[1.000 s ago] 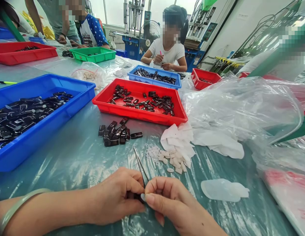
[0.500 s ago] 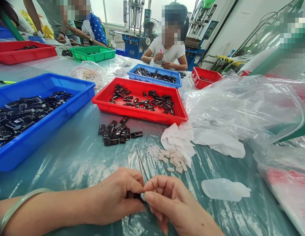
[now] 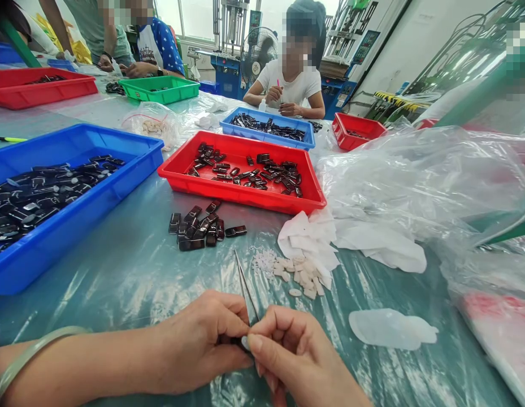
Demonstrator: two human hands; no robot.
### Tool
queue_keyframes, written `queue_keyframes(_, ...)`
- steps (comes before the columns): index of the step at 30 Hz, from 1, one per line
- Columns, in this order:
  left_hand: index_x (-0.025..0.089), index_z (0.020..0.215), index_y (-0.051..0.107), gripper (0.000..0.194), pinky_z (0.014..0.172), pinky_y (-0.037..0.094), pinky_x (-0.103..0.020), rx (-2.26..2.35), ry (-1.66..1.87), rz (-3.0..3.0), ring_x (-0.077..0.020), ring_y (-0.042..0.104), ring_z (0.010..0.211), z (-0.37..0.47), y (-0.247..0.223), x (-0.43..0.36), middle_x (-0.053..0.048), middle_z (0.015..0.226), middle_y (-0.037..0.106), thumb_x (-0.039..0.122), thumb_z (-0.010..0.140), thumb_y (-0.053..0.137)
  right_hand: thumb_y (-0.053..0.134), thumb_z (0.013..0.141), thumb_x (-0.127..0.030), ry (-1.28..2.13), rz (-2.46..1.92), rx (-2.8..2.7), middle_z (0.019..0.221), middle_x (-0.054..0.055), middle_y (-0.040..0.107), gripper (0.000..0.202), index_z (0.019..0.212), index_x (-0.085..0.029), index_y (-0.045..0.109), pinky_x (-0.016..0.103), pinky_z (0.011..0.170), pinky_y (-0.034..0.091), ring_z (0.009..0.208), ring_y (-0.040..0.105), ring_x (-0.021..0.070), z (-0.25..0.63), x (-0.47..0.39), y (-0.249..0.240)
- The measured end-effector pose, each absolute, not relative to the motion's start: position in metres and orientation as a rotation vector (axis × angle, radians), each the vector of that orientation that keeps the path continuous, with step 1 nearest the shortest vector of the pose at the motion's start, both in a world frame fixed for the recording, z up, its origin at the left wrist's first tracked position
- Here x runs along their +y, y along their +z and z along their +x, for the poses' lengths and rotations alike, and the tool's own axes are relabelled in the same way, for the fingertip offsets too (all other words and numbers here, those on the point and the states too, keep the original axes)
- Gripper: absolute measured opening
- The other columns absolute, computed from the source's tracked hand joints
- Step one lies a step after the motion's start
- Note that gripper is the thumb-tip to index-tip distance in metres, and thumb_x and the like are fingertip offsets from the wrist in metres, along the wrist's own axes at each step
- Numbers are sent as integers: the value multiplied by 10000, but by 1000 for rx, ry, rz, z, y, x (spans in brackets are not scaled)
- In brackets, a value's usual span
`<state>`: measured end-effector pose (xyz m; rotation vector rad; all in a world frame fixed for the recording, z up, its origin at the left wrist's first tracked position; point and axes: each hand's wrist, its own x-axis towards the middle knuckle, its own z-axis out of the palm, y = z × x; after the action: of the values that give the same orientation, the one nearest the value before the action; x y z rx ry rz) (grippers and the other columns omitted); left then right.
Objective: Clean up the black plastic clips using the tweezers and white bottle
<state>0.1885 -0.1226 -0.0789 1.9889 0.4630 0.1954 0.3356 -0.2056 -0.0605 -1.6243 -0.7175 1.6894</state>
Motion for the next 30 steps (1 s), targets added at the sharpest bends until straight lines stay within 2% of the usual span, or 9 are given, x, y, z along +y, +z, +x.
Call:
queue_keyframes(13,118,712,710,146,513,299,-189,466,204,2015,-75,425,558,189,-79,-123,26,582,396,155,781,586,714,659,-490,1639,-1595,-704,427,-94,409,364,673,-166,550,114,310,338,339,325,12,333,-209,-71)
queue_keyframes(20,126,693,706,120,527,312,-183,465,247,1998,-78,436,555,192,-82,-123,26,573,414,147,755,606,752,581,-527,1693,-1525,-665,433,-74,455,425,656,-150,570,103,301,326,346,338,7,338,-205,-72)
queue_keyframes(25,104,640,671,86,508,293,-175,451,272,1952,-61,414,539,190,-84,-121,38,565,401,124,715,633,691,641,-557,1720,-1503,-633,478,-36,515,437,625,-130,600,94,276,296,325,362,-1,338,-200,-73)
queue_keyframes(30,110,551,587,140,502,281,-166,443,305,1936,-49,394,533,188,-86,-121,48,559,389,101,674,652,648,670,-591,1655,-1463,-653,529,-25,547,455,707,-137,649,104,278,305,336,382,7,338,-199,-72)
